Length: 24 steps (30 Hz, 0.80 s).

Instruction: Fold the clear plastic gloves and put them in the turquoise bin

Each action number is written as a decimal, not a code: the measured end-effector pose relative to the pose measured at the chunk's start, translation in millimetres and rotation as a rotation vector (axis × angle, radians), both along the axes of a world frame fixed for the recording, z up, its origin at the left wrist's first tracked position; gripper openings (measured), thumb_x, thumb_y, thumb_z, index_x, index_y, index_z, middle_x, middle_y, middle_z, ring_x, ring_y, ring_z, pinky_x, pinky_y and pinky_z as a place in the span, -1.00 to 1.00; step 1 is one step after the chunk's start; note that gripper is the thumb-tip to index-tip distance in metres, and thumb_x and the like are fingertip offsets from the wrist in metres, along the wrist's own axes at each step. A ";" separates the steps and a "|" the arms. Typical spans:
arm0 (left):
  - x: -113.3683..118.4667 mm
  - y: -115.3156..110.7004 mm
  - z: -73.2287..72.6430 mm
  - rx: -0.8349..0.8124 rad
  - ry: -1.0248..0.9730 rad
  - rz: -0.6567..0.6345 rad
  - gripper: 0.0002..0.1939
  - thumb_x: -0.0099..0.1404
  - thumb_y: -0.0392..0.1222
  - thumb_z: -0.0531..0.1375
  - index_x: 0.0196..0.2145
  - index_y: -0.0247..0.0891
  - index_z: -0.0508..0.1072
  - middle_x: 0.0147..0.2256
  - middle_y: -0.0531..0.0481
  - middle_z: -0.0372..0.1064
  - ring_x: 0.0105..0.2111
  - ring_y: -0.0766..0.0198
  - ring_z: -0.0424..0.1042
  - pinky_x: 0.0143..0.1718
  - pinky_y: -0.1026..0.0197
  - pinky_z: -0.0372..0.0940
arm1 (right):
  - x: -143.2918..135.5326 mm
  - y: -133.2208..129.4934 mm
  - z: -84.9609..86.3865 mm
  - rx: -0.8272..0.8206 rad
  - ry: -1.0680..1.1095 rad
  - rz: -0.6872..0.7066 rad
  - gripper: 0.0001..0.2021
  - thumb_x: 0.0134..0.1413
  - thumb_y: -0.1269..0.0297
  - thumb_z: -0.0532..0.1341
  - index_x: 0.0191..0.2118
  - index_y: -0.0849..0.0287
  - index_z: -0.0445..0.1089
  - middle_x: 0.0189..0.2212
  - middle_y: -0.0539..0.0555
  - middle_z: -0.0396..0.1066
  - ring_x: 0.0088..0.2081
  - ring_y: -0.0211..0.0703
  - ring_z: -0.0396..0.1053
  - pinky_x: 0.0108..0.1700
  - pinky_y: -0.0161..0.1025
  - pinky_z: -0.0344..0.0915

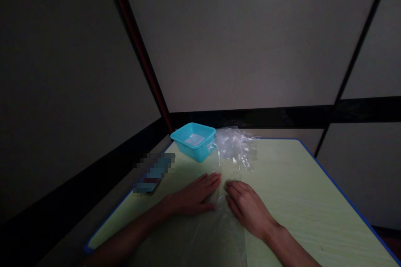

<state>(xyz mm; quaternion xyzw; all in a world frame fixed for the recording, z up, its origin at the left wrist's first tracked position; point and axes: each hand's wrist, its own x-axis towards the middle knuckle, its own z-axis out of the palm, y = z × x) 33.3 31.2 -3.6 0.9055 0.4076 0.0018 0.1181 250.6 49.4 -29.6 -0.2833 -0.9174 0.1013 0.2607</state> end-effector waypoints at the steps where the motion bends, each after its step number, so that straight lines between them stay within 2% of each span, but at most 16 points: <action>1: 0.1 1.2 -0.6 0.003 0.009 0.010 -0.24 0.21 0.18 -0.06 0.20 -0.33 -0.19 0.22 -0.16 -0.35 0.20 0.13 -0.36 0.16 0.05 -0.29 | -0.2 -0.1 0.3 -0.002 -0.006 -0.002 -0.74 0.12 0.36 -0.01 -0.12 0.20 0.31 -0.15 0.17 0.35 -0.10 -0.07 0.29 -0.03 -0.10 0.22; 4: 0.6 4.0 -1.8 0.004 0.043 0.041 -0.13 0.14 0.27 -0.04 0.20 -0.36 -0.23 0.22 -0.20 -0.39 0.20 0.09 -0.39 0.15 0.01 -0.30 | -0.7 -0.3 1.9 -0.014 -0.008 -0.007 -0.74 0.12 0.36 -0.01 -0.11 0.20 0.31 -0.15 0.17 0.35 -0.10 -0.07 0.28 -0.03 -0.09 0.23; 7: 1.3 4.6 -2.7 0.004 0.069 0.048 -0.12 0.14 0.28 -0.08 0.20 -0.37 -0.26 0.22 -0.20 -0.43 0.20 0.09 -0.43 0.15 0.00 -0.33 | -0.6 -0.5 3.5 -0.019 0.000 0.001 -0.71 0.12 0.34 -0.01 -0.06 0.21 0.29 -0.10 0.18 0.33 -0.06 -0.07 0.26 0.00 -0.09 0.20; 12: -1.1 1.2 -2.8 0.029 0.081 0.048 -0.11 0.15 0.28 -0.09 0.20 -0.41 -0.30 0.22 -0.23 -0.50 0.19 0.08 -0.47 0.16 0.00 -0.35 | -0.1 -1.4 2.7 -0.033 -0.057 0.004 -0.57 0.08 0.25 0.03 0.09 0.26 0.15 0.07 0.21 0.17 0.08 -0.04 0.12 0.11 -0.06 0.07; 16: -9.7 -5.1 -0.9 0.043 0.068 0.100 -0.23 0.24 0.17 -0.13 0.20 -0.39 -0.31 0.22 -0.20 -0.50 0.20 0.13 -0.45 0.16 0.05 -0.32 | 0.2 -1.2 -0.4 -0.050 -0.104 -0.012 -0.52 0.07 0.22 0.04 0.12 0.27 0.11 0.13 0.21 0.06 0.12 -0.05 0.04 0.15 -0.05 -0.02; 21: -22.1 -15.2 -3.4 0.037 0.040 0.230 -0.30 0.27 0.11 -0.14 0.20 -0.36 -0.29 0.22 -0.19 -0.44 0.20 0.15 -0.38 0.16 0.06 -0.25 | 1.5 -0.8 -1.8 -0.079 -0.093 -0.015 -0.52 0.07 0.22 0.04 0.12 0.26 0.12 0.12 0.21 0.08 0.12 -0.04 0.05 0.14 -0.06 0.01; 24: -24.6 -19.3 -6.8 0.018 0.043 0.237 -0.30 0.27 0.12 -0.14 0.20 -0.34 -0.29 0.22 -0.19 -0.43 0.20 0.12 -0.37 0.16 0.03 -0.24 | 1.3 -1.6 -0.8 -0.089 -0.102 -0.021 -0.53 0.07 0.21 0.04 0.11 0.28 0.14 0.11 0.22 0.09 0.11 -0.02 0.06 0.13 -0.05 0.03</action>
